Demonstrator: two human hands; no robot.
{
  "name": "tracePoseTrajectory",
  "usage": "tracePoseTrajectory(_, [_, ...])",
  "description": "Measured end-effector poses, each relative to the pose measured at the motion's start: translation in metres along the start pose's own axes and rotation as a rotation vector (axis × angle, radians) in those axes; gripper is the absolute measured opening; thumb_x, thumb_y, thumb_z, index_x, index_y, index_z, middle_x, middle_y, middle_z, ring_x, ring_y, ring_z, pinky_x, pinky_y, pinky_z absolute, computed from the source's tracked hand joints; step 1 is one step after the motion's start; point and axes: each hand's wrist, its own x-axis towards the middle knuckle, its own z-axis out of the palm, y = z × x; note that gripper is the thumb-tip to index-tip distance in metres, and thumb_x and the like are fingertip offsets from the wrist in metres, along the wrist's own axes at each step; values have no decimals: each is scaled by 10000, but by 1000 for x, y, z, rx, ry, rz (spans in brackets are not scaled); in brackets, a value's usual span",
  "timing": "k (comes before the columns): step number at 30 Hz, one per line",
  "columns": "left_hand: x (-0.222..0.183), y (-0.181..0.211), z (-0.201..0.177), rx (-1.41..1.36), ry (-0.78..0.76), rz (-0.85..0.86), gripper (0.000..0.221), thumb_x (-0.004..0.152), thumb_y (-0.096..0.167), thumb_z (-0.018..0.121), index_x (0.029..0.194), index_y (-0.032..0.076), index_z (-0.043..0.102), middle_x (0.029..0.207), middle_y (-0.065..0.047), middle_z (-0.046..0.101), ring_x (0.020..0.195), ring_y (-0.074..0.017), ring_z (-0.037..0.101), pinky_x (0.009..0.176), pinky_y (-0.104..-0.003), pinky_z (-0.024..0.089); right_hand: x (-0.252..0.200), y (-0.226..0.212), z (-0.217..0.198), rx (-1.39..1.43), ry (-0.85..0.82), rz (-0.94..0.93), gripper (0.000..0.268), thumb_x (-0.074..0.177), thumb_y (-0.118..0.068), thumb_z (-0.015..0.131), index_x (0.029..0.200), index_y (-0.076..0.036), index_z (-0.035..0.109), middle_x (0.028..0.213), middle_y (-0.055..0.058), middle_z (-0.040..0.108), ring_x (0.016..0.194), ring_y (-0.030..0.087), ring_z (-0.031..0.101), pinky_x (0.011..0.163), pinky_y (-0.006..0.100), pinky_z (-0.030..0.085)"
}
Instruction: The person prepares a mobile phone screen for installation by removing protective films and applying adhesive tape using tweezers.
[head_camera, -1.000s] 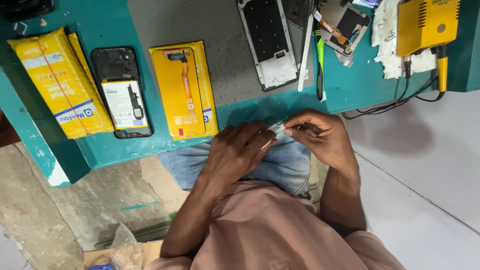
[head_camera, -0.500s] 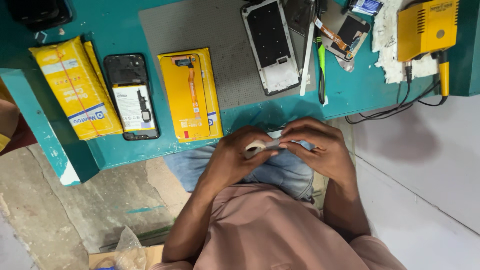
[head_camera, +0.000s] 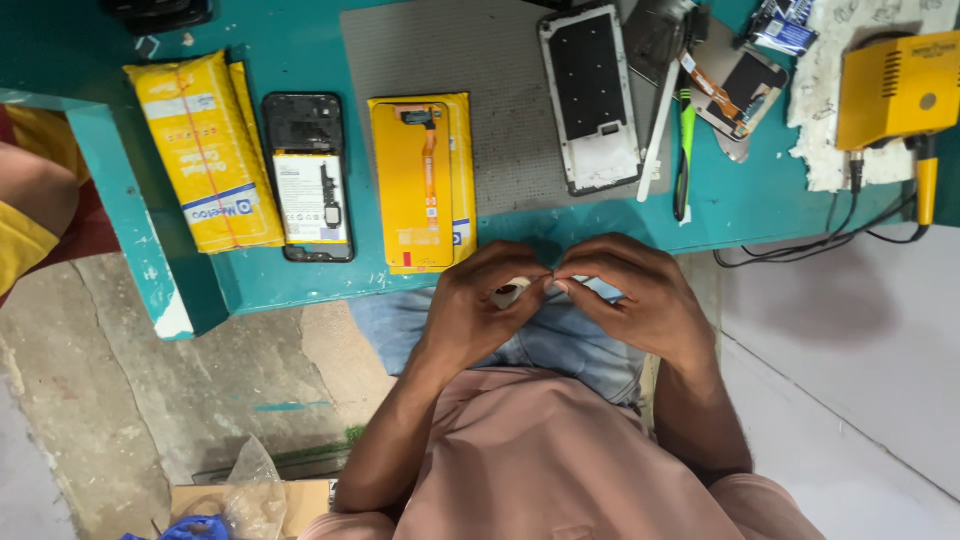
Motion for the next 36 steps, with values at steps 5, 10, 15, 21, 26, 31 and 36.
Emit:
tracePoseTrajectory(5, [-2, -3, -4, -27, -3, -38, 154, 869, 53, 794, 1016, 52, 746, 1051, -74, 735, 900, -205, 744, 704, -308, 598, 10, -8, 2, -77, -42, -28, 217, 809, -27, 824, 989, -55, 705, 997, 81, 724, 872, 230, 734, 733, 327, 598])
tracePoseTrajectory(10, [-5, -4, -7, -33, -7, -2, 148, 873, 20, 774, 1013, 47, 736, 1054, -77, 732, 930, -214, 742, 780, -320, 605, 13, -12, 4, -61, -108, 44, 204, 821, -34, 792, 997, -50, 690, 1007, 101, 731, 817, 218, 747, 688, 319, 612])
tracePoseTrajectory(15, [-8, -5, -9, -51, -13, 10, 156, 876, 19, 773, 1026, 38, 734, 1054, -80, 734, 932, -217, 746, 777, -318, 607, 11, -12, 6, -19, -127, 79, 207, 822, -18, 768, 1007, -43, 679, 1012, 104, 728, 781, 198, 742, 662, 300, 617])
tracePoseTrajectory(21, [-4, -4, -8, -5, 48, 96, 167, 887, 27, 777, 1047, 43, 731, 1074, -85, 730, 916, -211, 754, 761, -305, 633, 9, -3, 16, 70, -64, 95, 192, 842, 2, 760, 1008, -17, 665, 978, 93, 710, 767, 158, 714, 677, 270, 591])
tracePoseTrajectory(26, [4, -11, -27, 75, 144, 189, 165, 905, 22, 784, 1059, 41, 727, 1090, -95, 715, 935, -221, 744, 769, -309, 626, 29, 9, 31, 163, -28, 34, 164, 929, -19, 778, 1061, -31, 683, 990, 65, 723, 829, 147, 731, 741, 249, 584])
tracePoseTrajectory(31, [-5, -18, -58, 80, 393, 88, 102, 952, 14, 756, 1049, 25, 727, 1085, -102, 718, 964, -200, 735, 795, -297, 617, 42, 3, 50, -58, -1, -6, 500, 846, -196, 864, 1260, -31, 638, 1227, 150, 683, 1137, 270, 654, 965, 385, 543])
tracePoseTrajectory(36, [-21, -34, -62, -12, 608, 11, 50, 1006, -9, 708, 1054, -18, 693, 1118, -127, 748, 1125, -237, 692, 1028, -336, 530, 41, 5, 65, -294, -5, -83, 699, 855, -363, 819, 1390, -11, 538, 1429, 181, 590, 1400, 358, 490, 1174, 511, 373])
